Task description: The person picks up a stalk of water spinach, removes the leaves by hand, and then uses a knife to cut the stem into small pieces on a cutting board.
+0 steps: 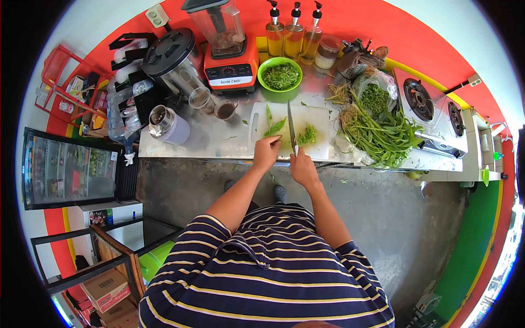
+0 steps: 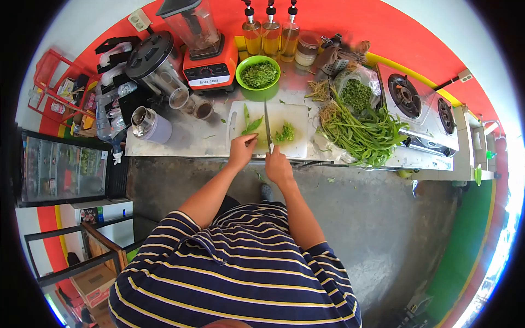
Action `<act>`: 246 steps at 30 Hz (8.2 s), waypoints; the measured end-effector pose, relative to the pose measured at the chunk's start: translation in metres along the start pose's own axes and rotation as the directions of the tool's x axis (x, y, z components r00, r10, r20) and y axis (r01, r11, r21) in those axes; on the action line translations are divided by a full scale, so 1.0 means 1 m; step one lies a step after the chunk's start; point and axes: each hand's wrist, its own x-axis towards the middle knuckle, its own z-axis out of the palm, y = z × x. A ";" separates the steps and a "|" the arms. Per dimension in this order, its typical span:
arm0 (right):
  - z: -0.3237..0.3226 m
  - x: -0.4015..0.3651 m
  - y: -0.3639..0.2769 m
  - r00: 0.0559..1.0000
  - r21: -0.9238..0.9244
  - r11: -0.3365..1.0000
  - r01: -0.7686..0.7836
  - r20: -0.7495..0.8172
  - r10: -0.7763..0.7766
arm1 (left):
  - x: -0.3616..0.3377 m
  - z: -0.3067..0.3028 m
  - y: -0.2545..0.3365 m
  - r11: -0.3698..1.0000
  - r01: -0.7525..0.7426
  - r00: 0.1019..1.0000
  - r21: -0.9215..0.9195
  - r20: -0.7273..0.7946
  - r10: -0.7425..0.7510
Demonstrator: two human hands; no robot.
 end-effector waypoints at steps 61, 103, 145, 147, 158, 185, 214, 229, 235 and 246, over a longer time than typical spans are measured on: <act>-0.049 -0.012 0.038 0.991 0.270 0.960 -0.070 -0.090 0.097 | 0.045 0.011 0.023 0.826 -0.452 0.874 0.338 0.356 0.332; 0.009 0.009 -0.021 0.994 -0.392 0.915 -0.097 0.016 0.112 | 0.032 -0.033 0.037 0.524 -0.484 0.560 0.701 0.708 -0.431; 0.017 0.000 -0.027 0.989 -0.316 0.947 -0.065 0.104 0.103 | 0.030 -0.028 0.039 0.498 -0.483 0.601 0.721 0.686 -0.410; 0.016 0.008 -0.020 0.994 -0.300 0.953 -0.031 0.094 0.062 | 0.028 -0.024 0.046 0.504 -0.456 0.611 0.734 0.670 -0.422; -0.007 0.010 0.022 0.991 -0.178 0.977 -0.120 -0.073 0.108 | -0.006 0.002 0.040 0.612 -0.298 0.788 0.732 0.551 -0.275; 0.011 0.017 -0.031 0.981 -0.389 0.920 -0.049 0.152 0.117 | 0.013 -0.037 0.022 0.511 -0.323 0.599 0.797 0.590 -0.541; -0.001 0.025 -0.037 0.962 -0.389 0.916 -0.102 0.196 0.190 | 0.008 -0.043 0.016 0.583 -0.319 0.571 0.747 0.643 -0.510; 0.016 0.007 -0.048 0.956 -0.401 0.902 -0.158 0.165 0.241 | 0.000 -0.039 -0.010 0.648 -0.317 0.655 0.693 0.654 -0.379; 0.005 0.028 -0.049 0.958 -0.411 0.905 -0.104 0.203 0.202 | 0.005 -0.042 0.000 0.647 -0.309 0.614 0.696 0.666 -0.423; 0.008 0.033 -0.049 0.961 -0.346 0.927 -0.143 0.174 0.213 | 0.007 -0.046 0.004 0.668 -0.300 0.584 0.681 0.685 -0.436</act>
